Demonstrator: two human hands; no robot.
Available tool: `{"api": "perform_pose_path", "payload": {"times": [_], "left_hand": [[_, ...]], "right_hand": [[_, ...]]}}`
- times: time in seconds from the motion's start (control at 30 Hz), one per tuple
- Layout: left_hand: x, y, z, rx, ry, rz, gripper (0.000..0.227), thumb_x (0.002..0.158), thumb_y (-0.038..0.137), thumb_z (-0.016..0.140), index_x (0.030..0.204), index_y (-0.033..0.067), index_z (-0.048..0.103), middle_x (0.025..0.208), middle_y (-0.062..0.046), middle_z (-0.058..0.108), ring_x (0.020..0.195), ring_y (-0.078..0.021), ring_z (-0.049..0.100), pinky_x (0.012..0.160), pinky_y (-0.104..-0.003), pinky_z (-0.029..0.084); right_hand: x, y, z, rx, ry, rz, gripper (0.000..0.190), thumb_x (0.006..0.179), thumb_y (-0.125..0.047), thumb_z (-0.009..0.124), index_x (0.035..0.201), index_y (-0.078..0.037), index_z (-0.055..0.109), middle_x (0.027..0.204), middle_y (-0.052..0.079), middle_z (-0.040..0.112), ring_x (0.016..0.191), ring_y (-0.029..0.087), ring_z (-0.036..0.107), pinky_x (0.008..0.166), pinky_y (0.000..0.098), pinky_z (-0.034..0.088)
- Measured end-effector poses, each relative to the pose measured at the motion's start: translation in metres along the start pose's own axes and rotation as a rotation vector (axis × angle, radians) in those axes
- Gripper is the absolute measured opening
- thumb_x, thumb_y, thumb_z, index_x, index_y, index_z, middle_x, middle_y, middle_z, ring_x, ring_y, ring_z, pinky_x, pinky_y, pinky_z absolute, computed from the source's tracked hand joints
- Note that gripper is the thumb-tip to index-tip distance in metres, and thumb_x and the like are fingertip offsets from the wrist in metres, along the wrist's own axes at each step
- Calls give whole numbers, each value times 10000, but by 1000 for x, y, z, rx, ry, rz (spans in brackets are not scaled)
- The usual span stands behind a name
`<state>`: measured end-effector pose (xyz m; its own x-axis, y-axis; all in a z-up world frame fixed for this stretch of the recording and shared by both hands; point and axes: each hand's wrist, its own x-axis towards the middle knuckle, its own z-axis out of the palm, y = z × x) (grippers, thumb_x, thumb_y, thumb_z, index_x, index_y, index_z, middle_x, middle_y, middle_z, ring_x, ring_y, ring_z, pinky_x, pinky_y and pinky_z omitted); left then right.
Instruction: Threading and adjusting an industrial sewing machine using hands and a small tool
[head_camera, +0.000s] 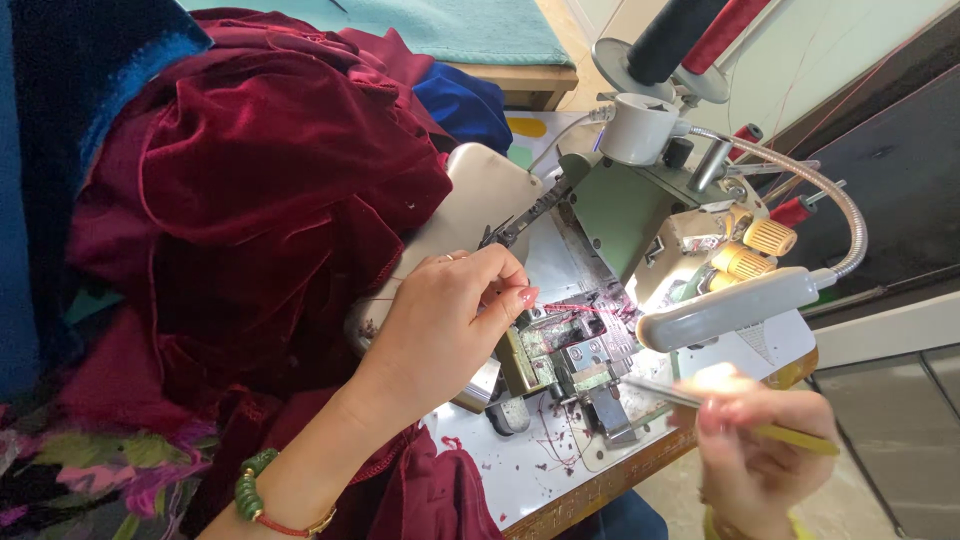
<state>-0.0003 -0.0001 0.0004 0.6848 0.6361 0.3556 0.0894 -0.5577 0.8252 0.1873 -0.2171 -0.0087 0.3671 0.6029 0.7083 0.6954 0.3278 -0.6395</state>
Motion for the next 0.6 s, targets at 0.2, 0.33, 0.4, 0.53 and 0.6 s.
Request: {"api": "perform_pose_path", "payload": {"times": [0.2,0.33,0.4,0.53,0.6], "left_hand": [[-2,3,-1,8,-10,-8,147,979,222,630,849,156,617,731,45,711,695,-189,619,756,-383,476],[-1,3,-3,-8,-13,-18,143,973,227,635,850,154,629,752,38,719,730,-191,627,726,-379,472],[-2,3,-1,-11,-6,-11,140,972,219,633,849,154,624,754,37,718,731,-197,628,725,-382,472],[-3,0,0,-12,19,42,148,969,207,608,830,155,609,747,46,726,683,-202,619,780,-384,467],[-4,-1,0,-10,24,45,150,974,209,612,834,154,610,743,42,724,684,-200,618,775,-384,466]], "right_hand": [[6,19,-29,-247,-521,1,207,863,-39,689,1049,-129,679,937,8,756,765,139,715,710,272,559],[-1,33,-26,-133,2,-378,141,1023,-148,571,1129,-61,538,863,137,703,720,165,735,700,302,614],[-9,46,-27,-365,31,-359,181,1006,-84,636,1111,55,586,976,185,679,797,246,711,748,350,587],[-3,51,-6,-625,36,-273,178,992,48,681,1130,140,616,1069,262,690,959,348,699,910,416,570],[-8,67,-5,-724,53,-260,208,993,-17,733,1134,100,635,1030,225,701,892,333,689,852,415,556]]}}
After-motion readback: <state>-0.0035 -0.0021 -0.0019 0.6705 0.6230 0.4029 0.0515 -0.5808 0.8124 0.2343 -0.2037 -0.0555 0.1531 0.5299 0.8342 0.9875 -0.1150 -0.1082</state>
